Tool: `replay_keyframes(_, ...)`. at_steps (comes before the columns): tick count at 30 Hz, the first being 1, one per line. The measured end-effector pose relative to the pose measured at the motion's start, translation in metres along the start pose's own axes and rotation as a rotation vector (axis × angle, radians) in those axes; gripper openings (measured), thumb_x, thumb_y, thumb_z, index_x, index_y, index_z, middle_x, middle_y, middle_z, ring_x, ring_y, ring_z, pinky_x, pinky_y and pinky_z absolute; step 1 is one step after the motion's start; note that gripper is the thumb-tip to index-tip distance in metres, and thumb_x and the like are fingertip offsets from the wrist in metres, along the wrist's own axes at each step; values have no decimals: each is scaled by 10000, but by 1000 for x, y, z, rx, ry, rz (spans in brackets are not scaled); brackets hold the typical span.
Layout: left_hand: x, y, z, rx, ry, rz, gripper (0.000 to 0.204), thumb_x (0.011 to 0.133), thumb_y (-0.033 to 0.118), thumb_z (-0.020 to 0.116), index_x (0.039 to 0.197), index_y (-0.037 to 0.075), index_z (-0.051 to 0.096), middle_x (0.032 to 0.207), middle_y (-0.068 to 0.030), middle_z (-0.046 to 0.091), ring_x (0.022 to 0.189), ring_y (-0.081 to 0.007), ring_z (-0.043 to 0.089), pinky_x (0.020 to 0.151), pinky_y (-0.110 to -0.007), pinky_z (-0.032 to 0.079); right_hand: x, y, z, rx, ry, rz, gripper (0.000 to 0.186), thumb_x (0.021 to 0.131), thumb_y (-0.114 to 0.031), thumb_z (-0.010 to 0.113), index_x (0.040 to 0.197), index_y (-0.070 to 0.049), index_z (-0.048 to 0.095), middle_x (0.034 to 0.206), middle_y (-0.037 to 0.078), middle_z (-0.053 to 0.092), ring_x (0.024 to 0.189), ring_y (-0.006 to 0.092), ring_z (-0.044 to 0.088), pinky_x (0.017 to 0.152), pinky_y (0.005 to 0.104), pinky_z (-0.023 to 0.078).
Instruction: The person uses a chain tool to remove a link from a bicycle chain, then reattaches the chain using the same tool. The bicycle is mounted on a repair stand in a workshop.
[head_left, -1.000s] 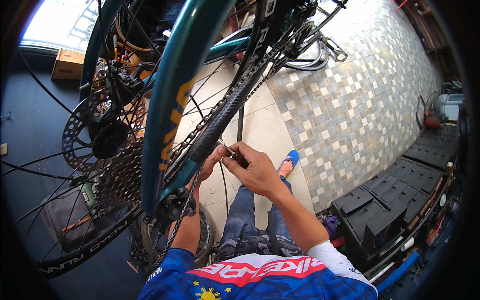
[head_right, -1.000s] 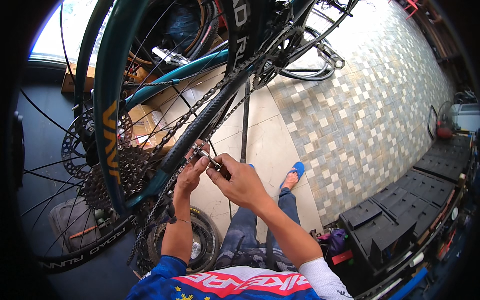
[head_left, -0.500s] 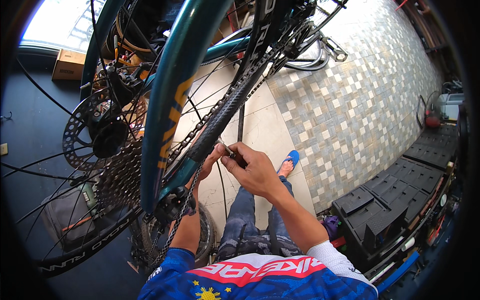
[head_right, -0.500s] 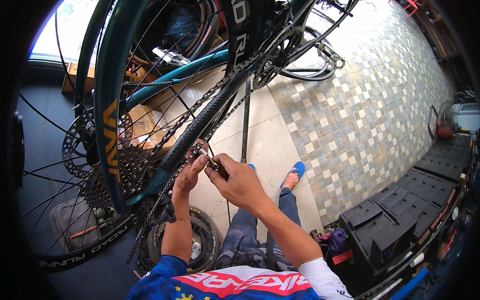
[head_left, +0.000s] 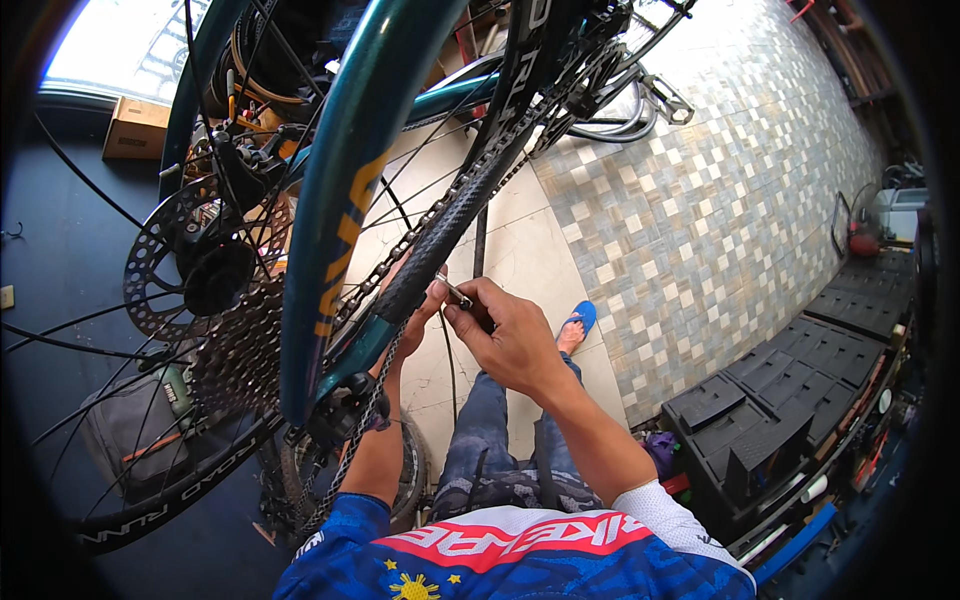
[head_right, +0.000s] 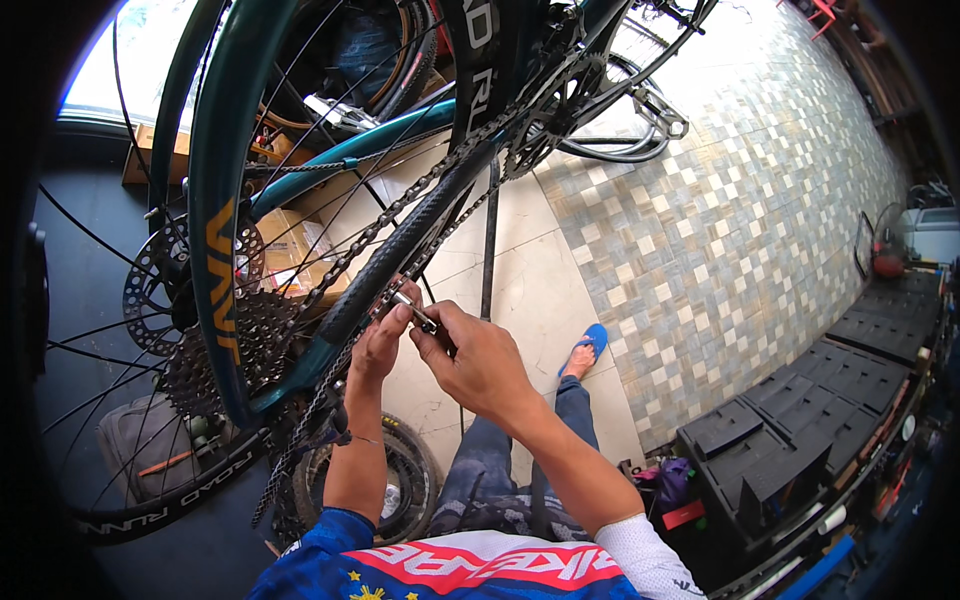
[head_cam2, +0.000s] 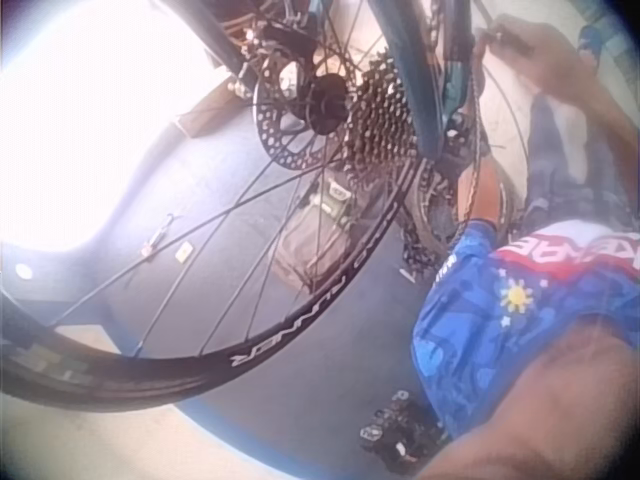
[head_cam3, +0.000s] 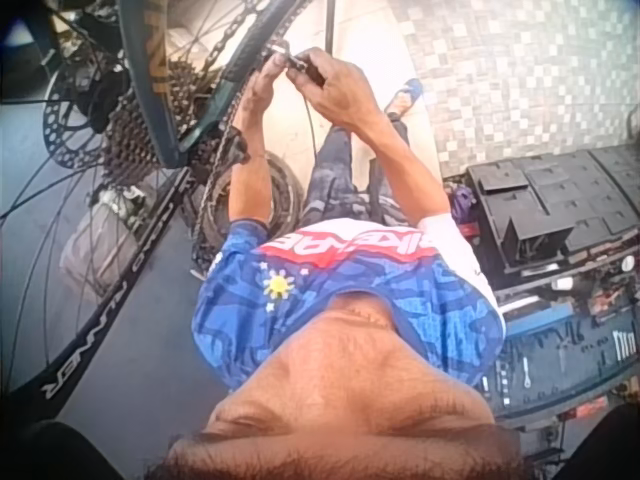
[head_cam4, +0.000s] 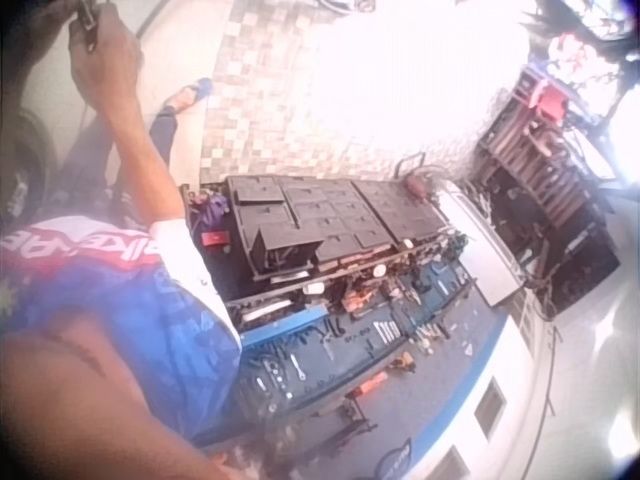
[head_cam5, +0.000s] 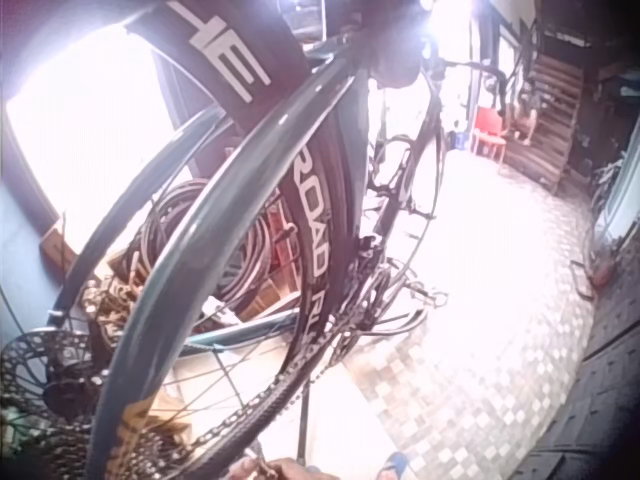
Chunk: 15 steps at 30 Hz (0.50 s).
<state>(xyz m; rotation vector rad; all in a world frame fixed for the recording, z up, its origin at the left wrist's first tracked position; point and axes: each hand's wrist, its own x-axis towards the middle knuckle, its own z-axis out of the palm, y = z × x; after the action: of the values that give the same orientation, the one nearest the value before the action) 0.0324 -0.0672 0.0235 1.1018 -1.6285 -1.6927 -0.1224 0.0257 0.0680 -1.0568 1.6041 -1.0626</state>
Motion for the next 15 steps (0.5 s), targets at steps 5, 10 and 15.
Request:
replay_keyframes(5, 3, 1, -4, -32, -44, -21, 335, 926, 329, 635, 1114, 66, 549, 949, -8, 546, 883, -115, 487, 801, -292, 394, -4, -4, -5, -35, -26, -25, 307, 929, -242, 708, 1148, -46, 620, 749, 120, 670, 665, 305, 650, 614, 407, 492)
replay_keyframes(10, 5, -7, -5, -102, -26, 6, 384, 927, 391, 639, 1118, 68, 558, 924, -12, 534, 863, -135, 484, 788, -310, 389, -6, -3, -11, -133, -4, -166, 381, 883, -208, 768, 1197, -45, 627, 800, 60, 670, 644, 209, 630, 594, 333, 493)
replay_keyframes(15, 6, -22, 9, -397, 100, 78, 374, 949, 381, 605, 1142, 65, 556, 908, -23, 522, 850, -168, 485, 779, -327, 398, -6, 2, -14, -157, -60, -154, 403, 891, -245, 736, 1234, -77, 606, 925, 70, 681, 806, 273, 675, 690, 414, 529)
